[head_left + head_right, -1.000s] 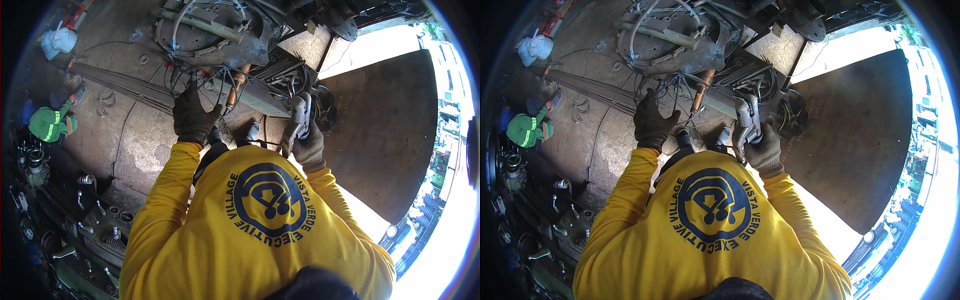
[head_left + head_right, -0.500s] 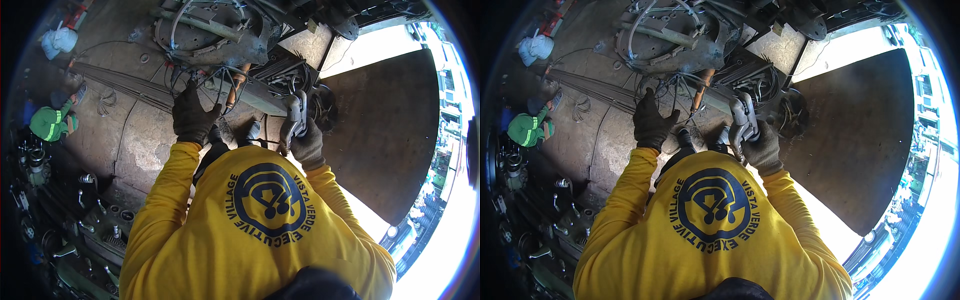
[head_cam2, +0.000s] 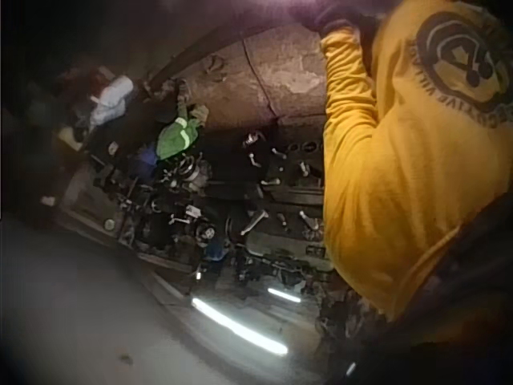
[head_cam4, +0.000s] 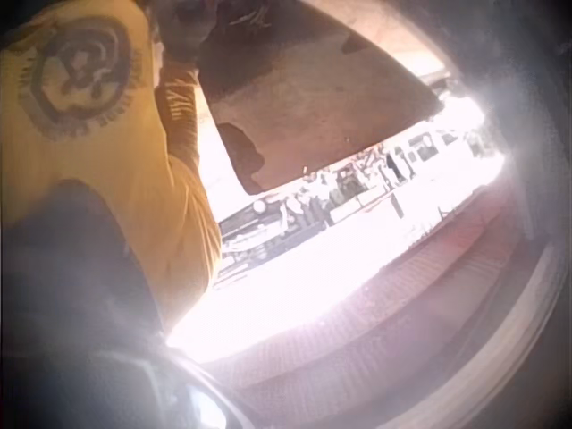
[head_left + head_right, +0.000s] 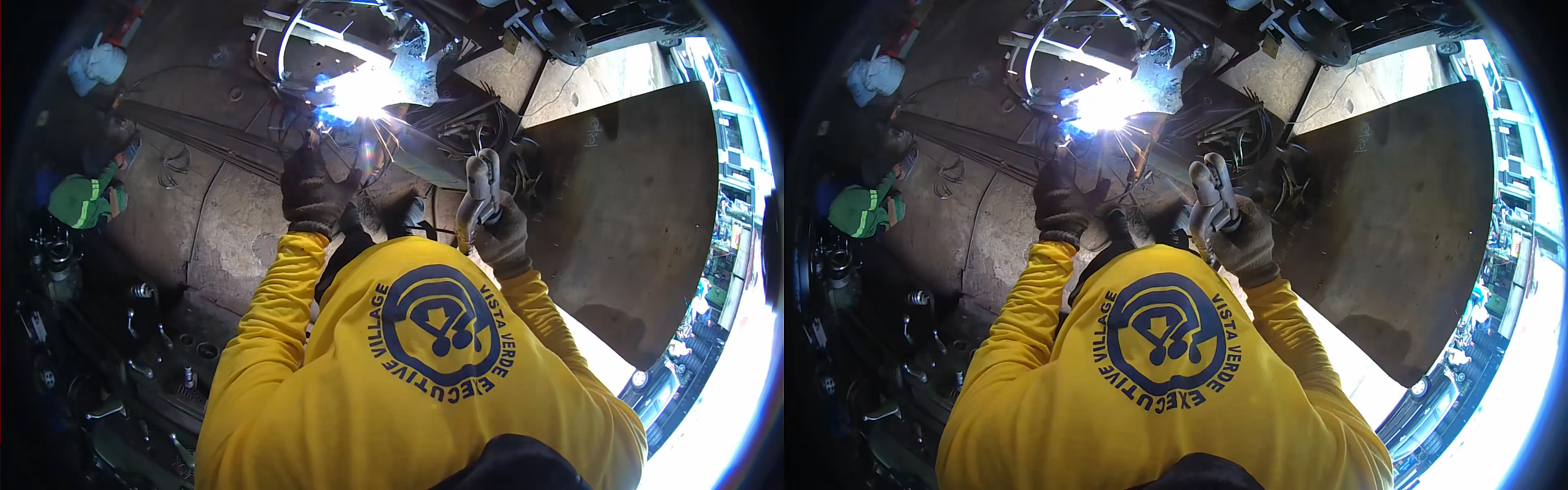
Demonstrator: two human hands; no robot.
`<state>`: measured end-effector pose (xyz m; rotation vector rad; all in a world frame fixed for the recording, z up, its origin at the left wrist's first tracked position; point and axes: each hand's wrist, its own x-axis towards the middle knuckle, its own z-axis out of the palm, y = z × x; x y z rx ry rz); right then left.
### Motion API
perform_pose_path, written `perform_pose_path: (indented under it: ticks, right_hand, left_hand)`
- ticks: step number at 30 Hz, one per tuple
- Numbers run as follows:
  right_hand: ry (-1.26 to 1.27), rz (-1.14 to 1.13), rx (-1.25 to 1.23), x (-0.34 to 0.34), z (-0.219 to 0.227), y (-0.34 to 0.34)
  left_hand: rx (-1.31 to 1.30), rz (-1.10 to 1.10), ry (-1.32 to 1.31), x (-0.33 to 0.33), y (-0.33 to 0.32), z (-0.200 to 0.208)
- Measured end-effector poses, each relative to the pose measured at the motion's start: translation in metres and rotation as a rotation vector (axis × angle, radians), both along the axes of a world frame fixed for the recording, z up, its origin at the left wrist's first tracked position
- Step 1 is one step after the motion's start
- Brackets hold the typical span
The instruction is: The person welds a circular metal frame to a larger metal assembly using a handheld welding torch. They repeatedly position the frame, weld at multiple points, and use a hammer to tap the frame into place. The person also uses a chipping tool to remove slag from the welds.
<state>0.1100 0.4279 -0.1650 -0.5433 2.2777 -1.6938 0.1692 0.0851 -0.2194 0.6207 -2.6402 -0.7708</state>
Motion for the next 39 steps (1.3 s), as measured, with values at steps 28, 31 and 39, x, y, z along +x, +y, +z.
perform_pose_path:
  ticks: [28, 31, 39]
  right_hand:
    - [0.088, -0.108, 0.349, -0.001, 0.006, -0.008]
    - [0.097, -0.094, 0.346, -0.002, 0.006, -0.008]
    - [0.120, -0.093, 0.411, -0.003, 0.014, -0.013]
  left_hand:
    - [0.021, -0.006, -0.279, 0.003, 0.003, 0.013]
    - [0.012, -0.011, -0.260, 0.003, 0.003, 0.014]
    - [0.043, -0.014, -0.295, 0.000, 0.003, 0.019]
